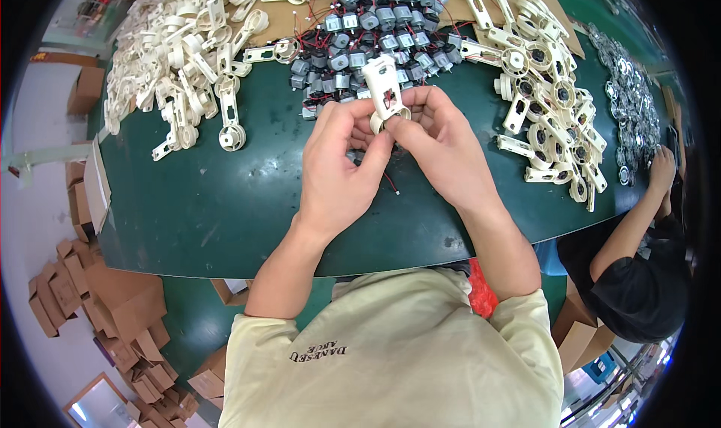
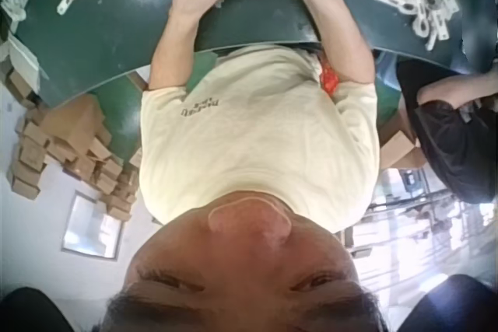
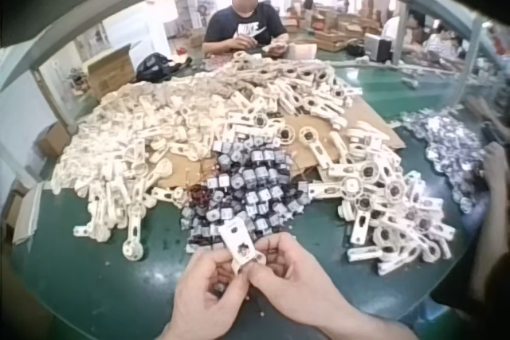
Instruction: Manually assemble components on a production line by fitting white plastic housings onto small motors and electronic boards.
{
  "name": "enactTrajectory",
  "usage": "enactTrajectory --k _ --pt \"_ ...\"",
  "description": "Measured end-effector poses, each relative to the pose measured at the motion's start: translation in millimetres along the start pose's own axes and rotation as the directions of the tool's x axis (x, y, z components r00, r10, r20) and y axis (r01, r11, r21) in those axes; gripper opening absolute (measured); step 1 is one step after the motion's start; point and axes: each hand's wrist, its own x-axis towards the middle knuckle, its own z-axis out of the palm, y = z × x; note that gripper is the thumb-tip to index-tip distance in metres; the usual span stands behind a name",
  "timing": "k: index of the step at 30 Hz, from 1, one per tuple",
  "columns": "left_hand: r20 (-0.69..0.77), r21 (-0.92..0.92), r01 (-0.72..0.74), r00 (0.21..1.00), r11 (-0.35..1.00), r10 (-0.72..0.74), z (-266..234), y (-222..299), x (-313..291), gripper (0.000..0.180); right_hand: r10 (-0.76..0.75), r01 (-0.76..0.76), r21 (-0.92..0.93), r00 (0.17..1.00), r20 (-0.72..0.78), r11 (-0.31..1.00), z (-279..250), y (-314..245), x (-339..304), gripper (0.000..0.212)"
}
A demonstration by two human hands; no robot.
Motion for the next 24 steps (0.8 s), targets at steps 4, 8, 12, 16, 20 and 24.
enactTrajectory --k 4,8,12,16,20,24 --pt "0.088 0.124 -0.097 0.992 0.988 0.087 -1 -2 -2 0.030 0.087 -0.086 -0.064 0.996 0.020 0.994 -6 -2 4 0.032" --pt "0.056 -0.275 0.098 0.995 0.956 -0.086 -3 9 2 0.029 0.049 -0.060 0.112 0.994 0.099 0.992 -3 -11 0 0.029" --pt "0.050 -0.214 0.085 0.996 0.973 -0.076 -8 11 2 0.027 -0.093 0.059 0.202 0.982 0.166 0.978 -3 -2 -2 0.025" --pt "-0.001 0.016 -0.141 0.990 0.990 0.141 -5 3 0 0.026 -0.130 0.099 0.179 0.977 0.170 0.979 3 4 -3 0.023" --pt "-0.058 0.175 -0.219 0.971 0.960 0.232 -2 7 -1 0.021 -0.073 0.061 0.080 0.986 0.152 0.995 1 8 -4 0.022" --pt "-0.019 0.198 -0.258 0.963 0.946 0.267 -9 27 -2 0.020 -0.071 0.063 0.035 0.948 0.311 0.997 -23 -13 5 0.024"
